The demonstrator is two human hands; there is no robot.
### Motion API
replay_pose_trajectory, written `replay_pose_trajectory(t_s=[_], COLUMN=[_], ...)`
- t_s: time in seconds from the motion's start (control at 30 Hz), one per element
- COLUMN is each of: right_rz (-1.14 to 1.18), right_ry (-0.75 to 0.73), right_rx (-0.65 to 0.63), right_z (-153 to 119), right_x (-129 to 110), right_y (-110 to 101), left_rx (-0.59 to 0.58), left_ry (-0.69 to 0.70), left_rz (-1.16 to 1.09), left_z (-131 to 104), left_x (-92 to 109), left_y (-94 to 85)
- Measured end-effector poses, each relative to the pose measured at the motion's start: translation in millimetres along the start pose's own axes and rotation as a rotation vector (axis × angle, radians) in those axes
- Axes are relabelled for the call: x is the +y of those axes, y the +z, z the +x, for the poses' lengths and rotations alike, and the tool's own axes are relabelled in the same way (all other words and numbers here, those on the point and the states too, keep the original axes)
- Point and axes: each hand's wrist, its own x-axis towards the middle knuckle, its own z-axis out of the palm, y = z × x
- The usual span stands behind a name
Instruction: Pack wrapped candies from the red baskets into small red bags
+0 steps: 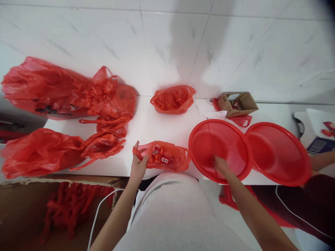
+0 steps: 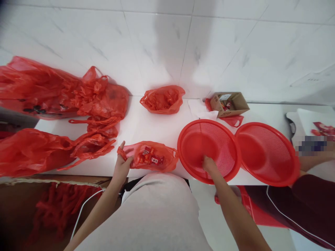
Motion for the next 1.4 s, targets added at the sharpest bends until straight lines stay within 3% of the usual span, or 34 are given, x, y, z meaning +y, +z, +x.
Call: replay_pose_trajectory(t_s=[0.13, 0.23, 0.3, 0.37, 0.47, 0.57, 0.7, 0.77, 0.97, 1.07, 1.17, 1.3, 1.4], right_rz=[0.219, 0.692, 0.873, 0.987, 1.027, 0.801, 0.320, 0.171, 0.124, 0.171, 0.044, -0.263, -0.177], right_ry=[0.002, -0.121, -0.169, -0.183, -0.195, -0.302, -0.444, -0.448, -0.354, -0.329, -0.366, -0.385, -0.385], right_rx=[-0.129, -0.239, -0.362, -0.455, -0.505, -0.431, -0.064, 0.020, -0.235, -0.204, -0.158, -0.299, -0.302], right_z=[-1.6, -15.4, -28.5, -41.2, -54.1, -57.9, -52.1, -48.2, -46.8, -47.9, -49.1, -51.1, -53.0], right_x=[-46.2, -102.6, -139.5, -168.6, -193.0, -198.4, -185.7, -175.1, -155.3, -159.9, -167.9, -170.9, -173.2], right_y=[-24.1, -48.2, -59.2, -62.7, -54.1, -36.7, -18.5, -15.0, -22.1, -30.8, -30.7, -20.1, -37.3], left_rx=[-0.011, -0.006, -0.007, -0.013, -0.016, -0.003, 0.014, 0.012, -0.216, -0.277, -0.264, -0.429, -0.465], left_ry=[0.007, 0.019, 0.022, 0.023, 0.022, 0.011, 0.024, 0.020, -0.100, -0.049, -0.044, -0.086, -0.093], left_rz=[0.023, 0.050, 0.052, 0.032, -0.007, -0.009, 0.003, 0.022, 0.235, 0.318, 0.375, 0.420, 0.438], left_z=[0.6, 1.4, 1.7, 1.7, 1.3, 0.8, -0.2, -1.7, -9.8, -11.4, -11.2, -10.5, -13.1], left_x=[-0.7, 0.3, 1.0, 0.7, -2.3, -5.8, -6.3, -5.2, -0.3, 11.1, 24.7, 30.3, 41.9], left_y=[-0.3, 0.7, 1.9, 2.6, 2.0, 0.1, -2.1, -4.7, -34.4, -56.4, -71.9, -83.9, -94.7])
